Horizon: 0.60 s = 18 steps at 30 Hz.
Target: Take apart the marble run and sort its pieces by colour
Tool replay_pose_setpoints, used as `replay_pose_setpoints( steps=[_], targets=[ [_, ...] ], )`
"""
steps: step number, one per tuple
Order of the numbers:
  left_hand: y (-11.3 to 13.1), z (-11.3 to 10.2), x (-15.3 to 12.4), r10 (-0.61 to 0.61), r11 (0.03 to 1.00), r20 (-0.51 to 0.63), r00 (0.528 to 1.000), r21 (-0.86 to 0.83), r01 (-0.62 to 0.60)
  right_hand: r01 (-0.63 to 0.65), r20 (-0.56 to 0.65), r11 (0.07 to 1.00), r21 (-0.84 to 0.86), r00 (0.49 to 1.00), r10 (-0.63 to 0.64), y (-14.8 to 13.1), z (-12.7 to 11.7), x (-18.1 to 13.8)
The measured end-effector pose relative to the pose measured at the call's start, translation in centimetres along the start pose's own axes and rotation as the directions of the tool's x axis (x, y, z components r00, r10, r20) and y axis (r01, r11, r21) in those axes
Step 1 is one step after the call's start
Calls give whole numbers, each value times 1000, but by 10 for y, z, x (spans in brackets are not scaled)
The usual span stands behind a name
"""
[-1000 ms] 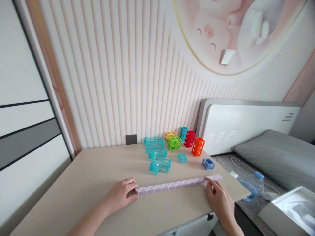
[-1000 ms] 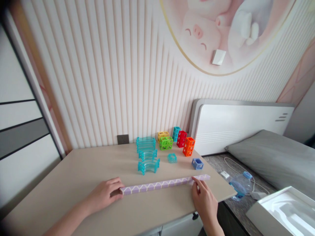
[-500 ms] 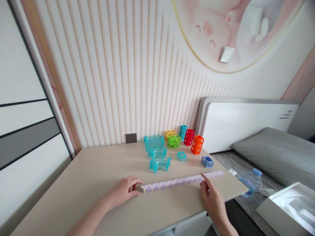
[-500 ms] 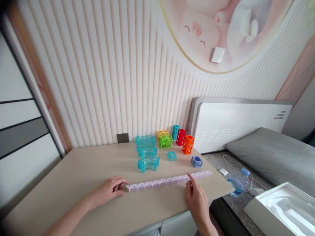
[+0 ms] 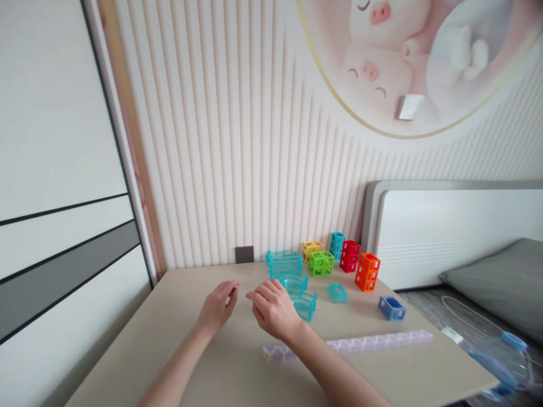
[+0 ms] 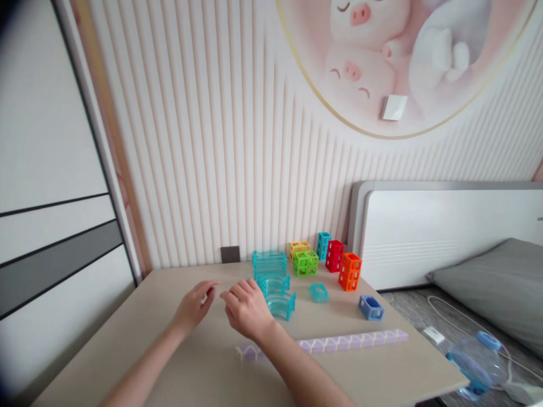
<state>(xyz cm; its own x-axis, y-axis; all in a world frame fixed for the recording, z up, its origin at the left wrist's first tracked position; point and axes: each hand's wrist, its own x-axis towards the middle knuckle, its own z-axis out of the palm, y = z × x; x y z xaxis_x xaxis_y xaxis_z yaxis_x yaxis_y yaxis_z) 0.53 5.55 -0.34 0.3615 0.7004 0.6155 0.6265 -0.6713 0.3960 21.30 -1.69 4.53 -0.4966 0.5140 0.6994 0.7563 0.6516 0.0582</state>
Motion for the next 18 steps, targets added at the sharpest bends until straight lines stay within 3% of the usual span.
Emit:
replay_pose_setpoints(
  steps=[1, 4, 7, 9, 12, 14, 16, 18],
  targets=[
    [-7, 3, -5, -21, 1000, -17, 1000, 5, 21, -19, -12, 1000, 7, 1000, 19, -3, 7, 0],
    [-20, 10, -19, -17, 1000, 80, 997, -25, 19, -149, -19, 989, 14, 989, 150, -4, 14, -10],
    [-23, 10, -26, -46, 996, 136, 990, -71, 56, -386, -35, 923, 6, 922, 386, 17, 4, -24],
    [-21, 10, -27, -81, 993, 131, 988, -75, 91, -597, -49, 801, 46, 799, 599, 43, -4, -34],
    [-12, 15, -25, -132, 984, 93, 987, -111, 142, -843, 33, 492, 217, 510, 860, 85, -10, -48],
    [-3, 22, -20, -184, 959, 80, 980, -204, 197, -882, 83, 391, 264, 424, 902, 107, -8, -55],
    [7, 32, -14, -211, 921, 103, 972, -311, 233, -899, 122, 323, 298, 371, 921, 119, -1, -59],
    [18, 44, -6, -149, 912, 138, 979, -363, 190, -906, 162, 262, 332, 329, 931, 123, 8, -62]
  ],
)
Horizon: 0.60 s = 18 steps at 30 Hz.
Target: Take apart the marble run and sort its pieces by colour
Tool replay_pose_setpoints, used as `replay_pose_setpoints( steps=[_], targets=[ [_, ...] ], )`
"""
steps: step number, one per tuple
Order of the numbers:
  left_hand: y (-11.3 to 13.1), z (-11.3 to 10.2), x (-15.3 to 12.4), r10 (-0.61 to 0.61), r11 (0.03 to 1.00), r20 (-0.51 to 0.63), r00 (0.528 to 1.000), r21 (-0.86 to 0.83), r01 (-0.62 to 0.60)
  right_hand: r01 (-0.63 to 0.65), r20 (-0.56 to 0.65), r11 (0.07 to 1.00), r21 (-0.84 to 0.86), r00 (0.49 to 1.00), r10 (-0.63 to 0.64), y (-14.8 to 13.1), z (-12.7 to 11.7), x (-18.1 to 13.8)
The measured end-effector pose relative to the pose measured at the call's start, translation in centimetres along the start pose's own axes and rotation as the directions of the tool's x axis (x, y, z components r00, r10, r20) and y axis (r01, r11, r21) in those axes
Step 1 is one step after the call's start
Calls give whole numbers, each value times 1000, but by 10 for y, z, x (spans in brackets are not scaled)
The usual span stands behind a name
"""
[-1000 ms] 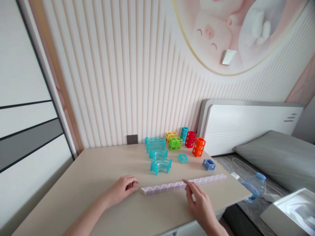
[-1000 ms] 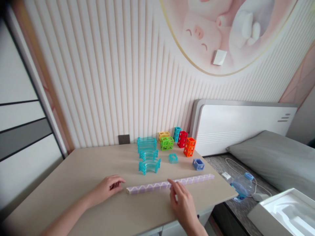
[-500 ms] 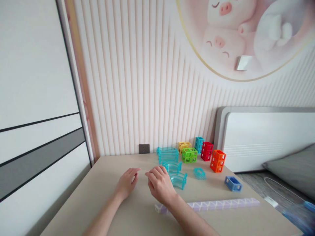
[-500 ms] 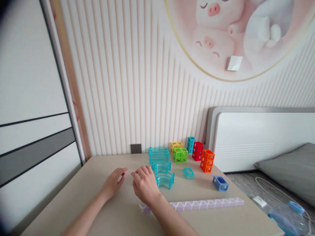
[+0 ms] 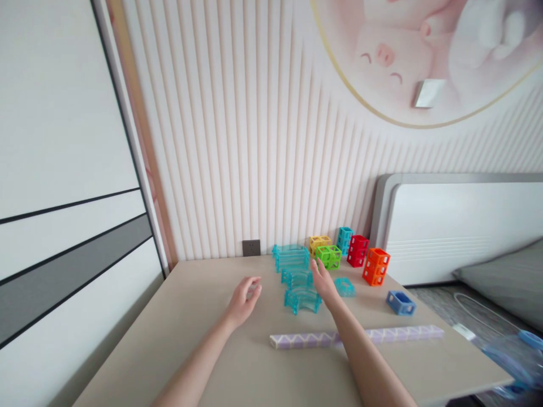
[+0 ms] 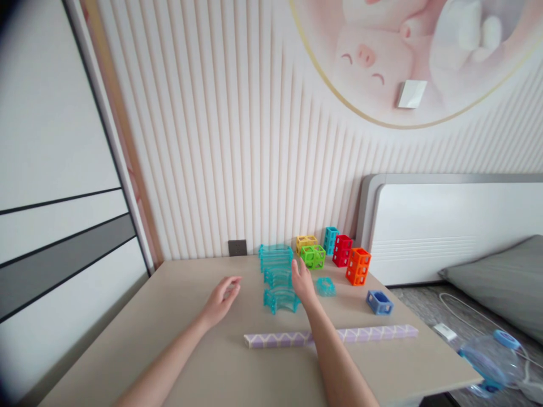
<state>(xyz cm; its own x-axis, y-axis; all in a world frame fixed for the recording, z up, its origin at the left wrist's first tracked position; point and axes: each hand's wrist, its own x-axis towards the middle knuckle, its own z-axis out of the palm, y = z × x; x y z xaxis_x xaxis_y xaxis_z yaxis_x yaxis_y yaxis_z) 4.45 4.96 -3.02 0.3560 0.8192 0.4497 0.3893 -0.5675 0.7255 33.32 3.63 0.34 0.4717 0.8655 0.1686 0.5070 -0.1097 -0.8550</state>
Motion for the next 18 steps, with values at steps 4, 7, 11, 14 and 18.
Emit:
replay_pose_setpoints(
  steps=[4, 7, 11, 14, 18],
  targets=[
    [1, 26, 7, 95, 995, 110, 989, 7, -96, -42, 53, 996, 75, 998, 38, 4, 21, -5],
    [-7, 33, 3, 80, 996, 166, 983, 20, -85, -26, 99, 993, 119, 995, 15, 0, 40, -15],
    [-15, 29, -6, 81, 992, 207, 975, 81, -99, 46, 160, 983, 180, 984, -75, -9, 65, -30],
    [-17, 19, -10, 42, 989, 141, 989, 134, -62, 108, 209, 971, 215, 966, -153, -12, 72, -41],
    [-17, 5, -13, 19, 986, 85, 996, 163, -33, 292, 297, 941, 173, 895, -332, -10, 66, -51]
  ],
)
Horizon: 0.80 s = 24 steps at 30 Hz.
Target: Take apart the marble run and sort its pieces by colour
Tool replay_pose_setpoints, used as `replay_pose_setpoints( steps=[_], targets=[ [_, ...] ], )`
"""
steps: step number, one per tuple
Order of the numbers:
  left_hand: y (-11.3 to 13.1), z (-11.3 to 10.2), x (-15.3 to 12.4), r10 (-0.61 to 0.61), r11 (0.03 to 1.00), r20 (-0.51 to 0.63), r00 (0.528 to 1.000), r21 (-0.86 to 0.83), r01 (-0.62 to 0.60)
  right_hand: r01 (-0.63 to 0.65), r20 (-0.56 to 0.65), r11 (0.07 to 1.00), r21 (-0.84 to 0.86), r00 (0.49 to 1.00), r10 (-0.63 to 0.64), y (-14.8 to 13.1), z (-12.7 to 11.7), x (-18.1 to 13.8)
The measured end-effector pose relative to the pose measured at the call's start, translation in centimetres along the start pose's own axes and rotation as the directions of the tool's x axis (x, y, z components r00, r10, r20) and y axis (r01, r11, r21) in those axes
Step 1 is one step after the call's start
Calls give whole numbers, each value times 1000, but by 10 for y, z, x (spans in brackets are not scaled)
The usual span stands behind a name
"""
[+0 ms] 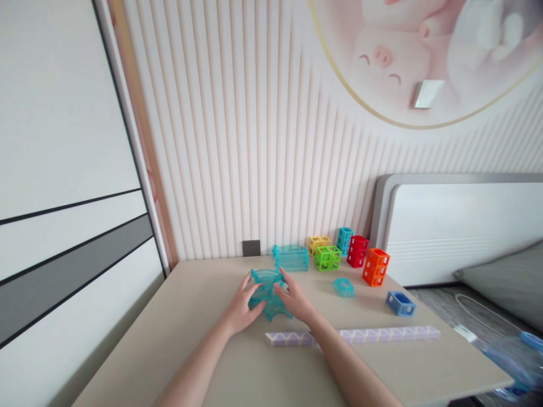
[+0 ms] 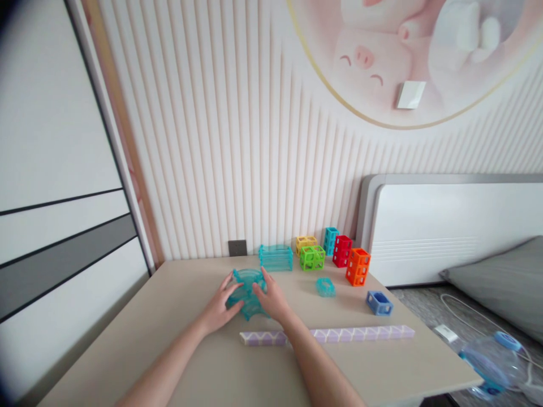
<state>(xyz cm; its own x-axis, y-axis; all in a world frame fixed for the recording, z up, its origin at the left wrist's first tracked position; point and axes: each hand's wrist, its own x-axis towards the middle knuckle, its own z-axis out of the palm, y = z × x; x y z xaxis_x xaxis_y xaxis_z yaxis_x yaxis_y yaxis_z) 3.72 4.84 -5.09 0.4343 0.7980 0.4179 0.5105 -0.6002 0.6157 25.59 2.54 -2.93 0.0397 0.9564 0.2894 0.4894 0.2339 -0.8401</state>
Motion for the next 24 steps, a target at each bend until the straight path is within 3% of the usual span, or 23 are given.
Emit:
replay_pose_setpoints(
  steps=[3, 9, 16, 24],
  targets=[
    [2, -9, -1, -11, 1000, 3, 1000, 0, 11, 78, 6, 990, -116, 997, -78, -2, -3, -5],
    [11, -26, -1, 35, 999, 36, 999, 31, -36, 27, -62, 977, -212, 997, -41, -7, -7, -3],
    [-4, -49, 2, 31, 999, -135, 990, 34, -27, -25, -27, 972, -233, 999, 19, 0, -12, 0],
    [-35, -64, 4, -126, 987, -355, 926, 44, 152, 26, 130, 950, -311, 991, 16, -1, -8, -6]
  ],
)
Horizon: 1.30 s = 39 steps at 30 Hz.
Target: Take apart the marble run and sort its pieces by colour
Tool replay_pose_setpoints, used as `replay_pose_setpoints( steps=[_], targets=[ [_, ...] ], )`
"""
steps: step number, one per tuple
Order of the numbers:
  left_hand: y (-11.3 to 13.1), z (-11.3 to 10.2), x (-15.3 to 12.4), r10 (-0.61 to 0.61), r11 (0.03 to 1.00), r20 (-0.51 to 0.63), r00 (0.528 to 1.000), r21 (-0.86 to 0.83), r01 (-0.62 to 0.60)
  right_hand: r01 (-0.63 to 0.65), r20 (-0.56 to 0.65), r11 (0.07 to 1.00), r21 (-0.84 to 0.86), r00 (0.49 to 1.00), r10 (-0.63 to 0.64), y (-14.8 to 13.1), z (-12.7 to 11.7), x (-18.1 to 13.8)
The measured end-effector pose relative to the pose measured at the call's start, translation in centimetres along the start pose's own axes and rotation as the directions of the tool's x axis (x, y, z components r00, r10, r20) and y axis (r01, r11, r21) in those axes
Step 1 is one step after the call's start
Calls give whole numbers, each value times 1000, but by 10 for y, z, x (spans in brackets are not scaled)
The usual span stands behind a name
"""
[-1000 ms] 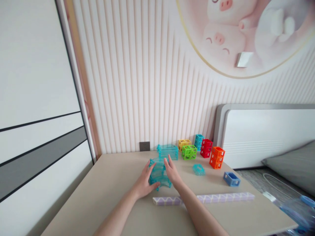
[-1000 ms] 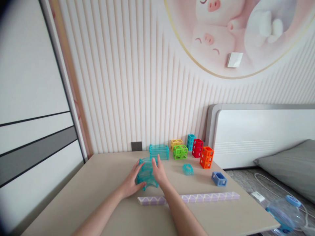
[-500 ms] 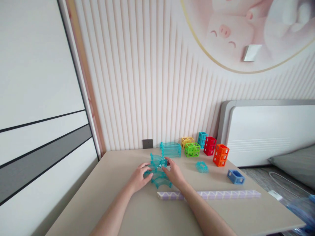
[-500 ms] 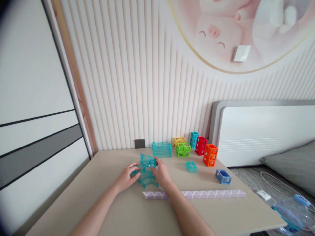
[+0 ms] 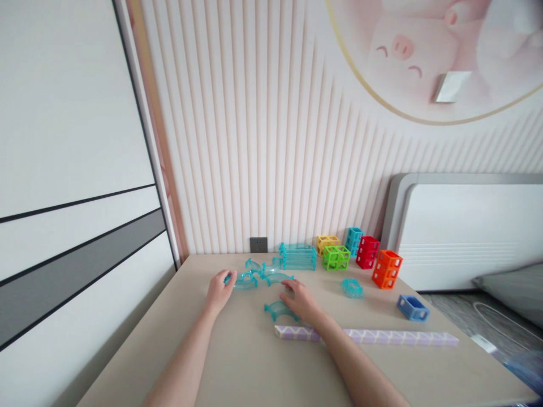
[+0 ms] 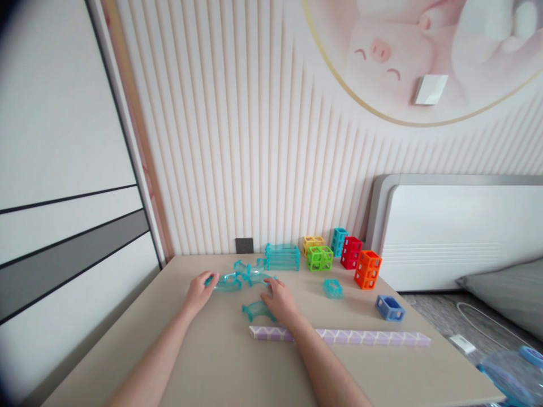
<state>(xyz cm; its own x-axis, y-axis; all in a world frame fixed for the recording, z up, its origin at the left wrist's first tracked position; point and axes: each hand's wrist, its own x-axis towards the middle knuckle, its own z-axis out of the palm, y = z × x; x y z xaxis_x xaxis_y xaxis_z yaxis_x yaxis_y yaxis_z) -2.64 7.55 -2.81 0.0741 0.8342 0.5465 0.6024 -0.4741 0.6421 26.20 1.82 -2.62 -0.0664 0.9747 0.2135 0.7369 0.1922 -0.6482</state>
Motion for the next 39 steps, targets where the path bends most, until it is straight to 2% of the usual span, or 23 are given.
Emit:
replay_pose_setpoints(
  steps=[3, 5, 8, 10, 14, 17, 20, 23, 26, 31, 36, 39],
  targets=[
    [-10, 1, 2, -89, 996, -74, 993, 23, 91, 33, 78, 999, 17, 996, -35, -4, -6, -4],
    [-16, 2, 3, -148, 988, -120, 982, 33, 153, 52, 190, 996, 70, 980, -64, -7, -14, -7],
    [-22, 2, 5, -228, 971, -188, 955, 35, 238, 39, 409, 987, 159, 907, -101, -11, -29, -12],
    [-25, 2, 6, -273, 958, -238, 932, 24, 287, 18, 478, 983, 185, 872, -106, -12, -37, -14],
    [-29, -3, 8, -348, 930, -354, 868, -14, 367, 42, 474, 992, 119, 875, -94, -9, -41, -13],
    [-35, -7, 10, -403, 903, -442, 801, -51, 426, 91, 411, 996, 11, 907, -87, -6, -36, -10],
    [-46, -12, 12, -449, 872, -514, 731, -75, 483, 145, 350, 989, -24, 928, -128, -5, -29, -8],
    [-57, -17, 13, -451, 852, -572, 685, -46, 522, 182, 292, 982, -51, 943, -160, -8, -23, -9],
    [-65, -22, 13, -415, 851, -587, 695, 19, 524, 213, 251, 973, -89, 950, -185, -14, -18, -12],
    [-70, -24, 11, -363, 857, -546, 755, 124, 501, 347, 242, 908, -236, 926, -291, -27, -1, -11],
    [-72, -22, 8, -346, 852, -466, 814, 207, 481, 474, 258, 838, -270, 874, -411, -51, 28, 12],
    [-72, -21, 7, -327, 854, -415, 849, 254, 454, 521, 185, 810, -271, 854, -487, -63, 35, 31]
  ],
)
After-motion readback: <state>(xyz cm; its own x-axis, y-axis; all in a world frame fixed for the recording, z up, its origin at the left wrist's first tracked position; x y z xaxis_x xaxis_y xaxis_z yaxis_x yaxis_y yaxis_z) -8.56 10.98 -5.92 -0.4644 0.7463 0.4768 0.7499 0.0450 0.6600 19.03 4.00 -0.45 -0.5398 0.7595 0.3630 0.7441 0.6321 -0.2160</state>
